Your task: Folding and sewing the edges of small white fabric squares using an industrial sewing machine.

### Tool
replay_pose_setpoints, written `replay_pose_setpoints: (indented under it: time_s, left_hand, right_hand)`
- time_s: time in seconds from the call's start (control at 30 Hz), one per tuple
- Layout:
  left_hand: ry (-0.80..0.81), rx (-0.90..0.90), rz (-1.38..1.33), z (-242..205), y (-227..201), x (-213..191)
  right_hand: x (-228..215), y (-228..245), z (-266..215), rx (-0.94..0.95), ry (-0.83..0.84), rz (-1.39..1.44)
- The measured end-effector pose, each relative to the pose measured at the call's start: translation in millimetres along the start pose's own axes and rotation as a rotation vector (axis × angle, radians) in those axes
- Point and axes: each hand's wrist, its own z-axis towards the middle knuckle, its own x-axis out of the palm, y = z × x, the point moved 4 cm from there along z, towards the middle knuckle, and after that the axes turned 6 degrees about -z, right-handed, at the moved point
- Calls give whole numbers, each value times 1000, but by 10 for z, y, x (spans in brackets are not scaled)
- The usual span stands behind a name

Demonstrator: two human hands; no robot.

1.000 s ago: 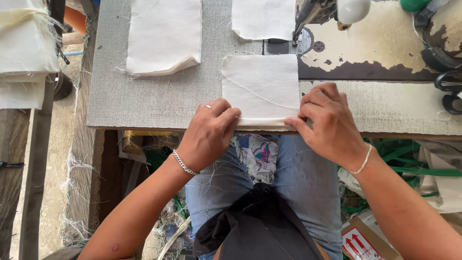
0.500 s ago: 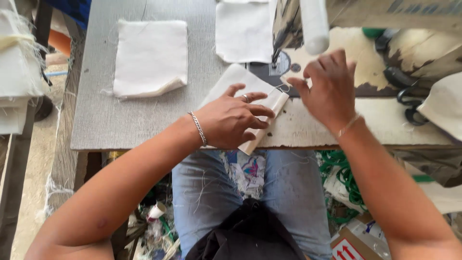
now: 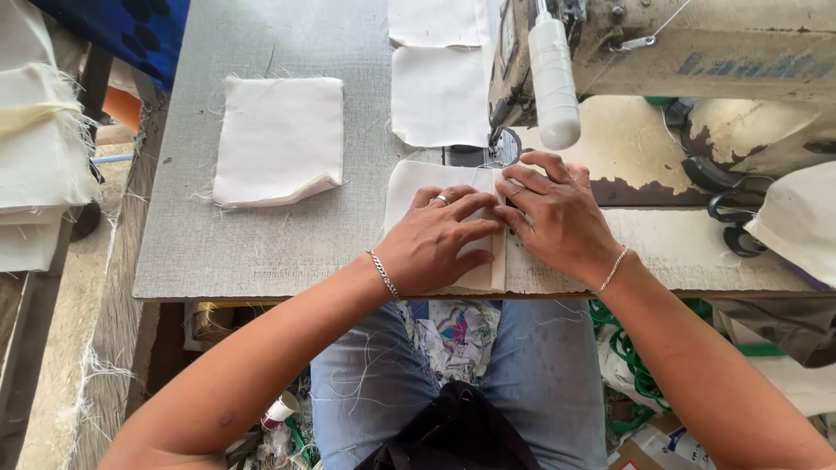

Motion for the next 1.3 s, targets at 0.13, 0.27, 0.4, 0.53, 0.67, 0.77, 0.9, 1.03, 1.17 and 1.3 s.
replay_pose_setpoints:
  time_s: [0.13, 0.27, 0.4, 0.53, 0.67, 0.77, 0.9, 1.03, 1.17, 1.3]
  left_hand:
    - [8, -63, -12, 130, 65, -40]
    - [-54, -55, 26, 153, 184, 15]
    - [-84, -45, 26, 171, 198, 25]
    - [-66, -52, 13, 180, 235, 9]
    - [-63, -29, 21, 237, 305, -19]
    - [-48, 3, 56, 181, 266, 7]
    - [20, 37, 48, -8, 39, -34]
    - [58, 58, 47, -121, -98, -57]
    - [47, 86, 44, -189, -175, -41]
    - [17, 111, 63, -210, -157, -28]
  right_hand:
    - [75, -92, 118, 27, 12, 25]
    - [95, -101, 197, 43, 13, 65]
    - [86, -119, 169, 66, 0, 61]
    - [117, -137, 171, 84, 3, 56]
    - [53, -139, 180, 78, -22, 47]
    - [-61, -32, 47, 56, -26, 105]
    - [-109, 186, -375, -18, -79, 131]
    - [-265, 321, -577, -37, -99, 156]
    - [-320, 371, -625, -72, -54, 111]
    - [-308, 368, -591, -113, -56, 36]
